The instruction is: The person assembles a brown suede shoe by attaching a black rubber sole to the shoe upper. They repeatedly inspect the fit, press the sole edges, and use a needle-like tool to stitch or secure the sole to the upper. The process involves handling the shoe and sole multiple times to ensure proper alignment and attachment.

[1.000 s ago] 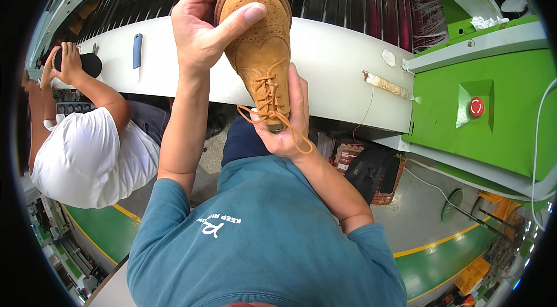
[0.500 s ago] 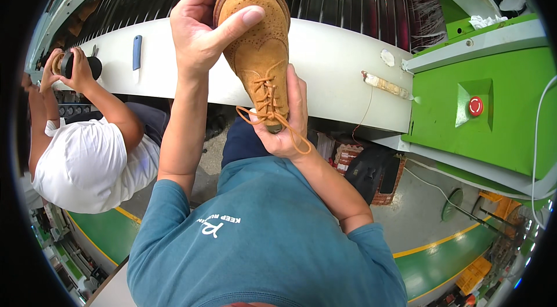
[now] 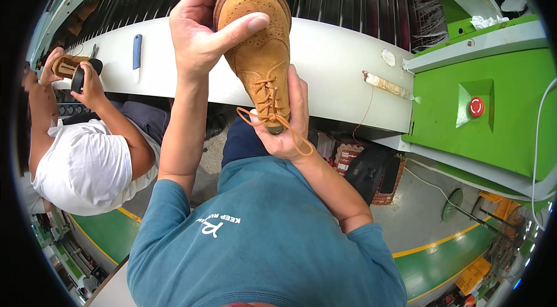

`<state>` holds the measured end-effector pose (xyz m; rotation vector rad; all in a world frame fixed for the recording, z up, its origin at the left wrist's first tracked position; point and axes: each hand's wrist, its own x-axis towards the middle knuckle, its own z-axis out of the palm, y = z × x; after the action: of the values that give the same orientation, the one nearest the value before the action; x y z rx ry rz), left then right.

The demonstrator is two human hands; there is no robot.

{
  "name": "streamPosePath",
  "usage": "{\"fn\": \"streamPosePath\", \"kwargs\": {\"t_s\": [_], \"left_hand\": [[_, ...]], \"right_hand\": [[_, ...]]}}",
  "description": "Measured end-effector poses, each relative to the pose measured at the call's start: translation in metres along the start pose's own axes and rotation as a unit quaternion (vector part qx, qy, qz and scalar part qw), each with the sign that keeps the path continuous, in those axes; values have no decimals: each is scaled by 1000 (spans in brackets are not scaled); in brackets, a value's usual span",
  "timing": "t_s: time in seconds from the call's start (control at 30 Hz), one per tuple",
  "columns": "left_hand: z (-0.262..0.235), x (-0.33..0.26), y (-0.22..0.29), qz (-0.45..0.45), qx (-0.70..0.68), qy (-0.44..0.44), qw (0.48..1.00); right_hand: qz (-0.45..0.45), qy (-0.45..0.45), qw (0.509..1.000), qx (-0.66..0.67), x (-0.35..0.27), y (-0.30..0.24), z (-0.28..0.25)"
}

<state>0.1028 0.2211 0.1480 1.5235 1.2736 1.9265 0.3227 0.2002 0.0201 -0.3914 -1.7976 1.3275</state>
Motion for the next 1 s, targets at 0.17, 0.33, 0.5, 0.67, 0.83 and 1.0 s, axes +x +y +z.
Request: {"fn": "streamPosePath", "kwargs": {"t_s": [0.17,0.33,0.5,0.67,0.83,1.0], "left_hand": [[2,0,3,3,-13,-5,1000],[3,0,6,-6,-7,0,1000],[-1,1,9,-9,-42,7,999],[-6,0,12,-1,-45,1,999],[-9,2,11,-1,-44,-19,999],[-10,6,20,-26,-68,-73,995]], "right_hand": [[-1,0,1000,-6,0,-2,-2],[-31,37,998,-38,0,-1,0],[-75,48,993,-78,6,-10,-2],[-106,32,987,-120,12,-18,-4],[-112,31,987,-114,11,-17,-5],[-116,23,987,-112,8,-22,-6]]}}
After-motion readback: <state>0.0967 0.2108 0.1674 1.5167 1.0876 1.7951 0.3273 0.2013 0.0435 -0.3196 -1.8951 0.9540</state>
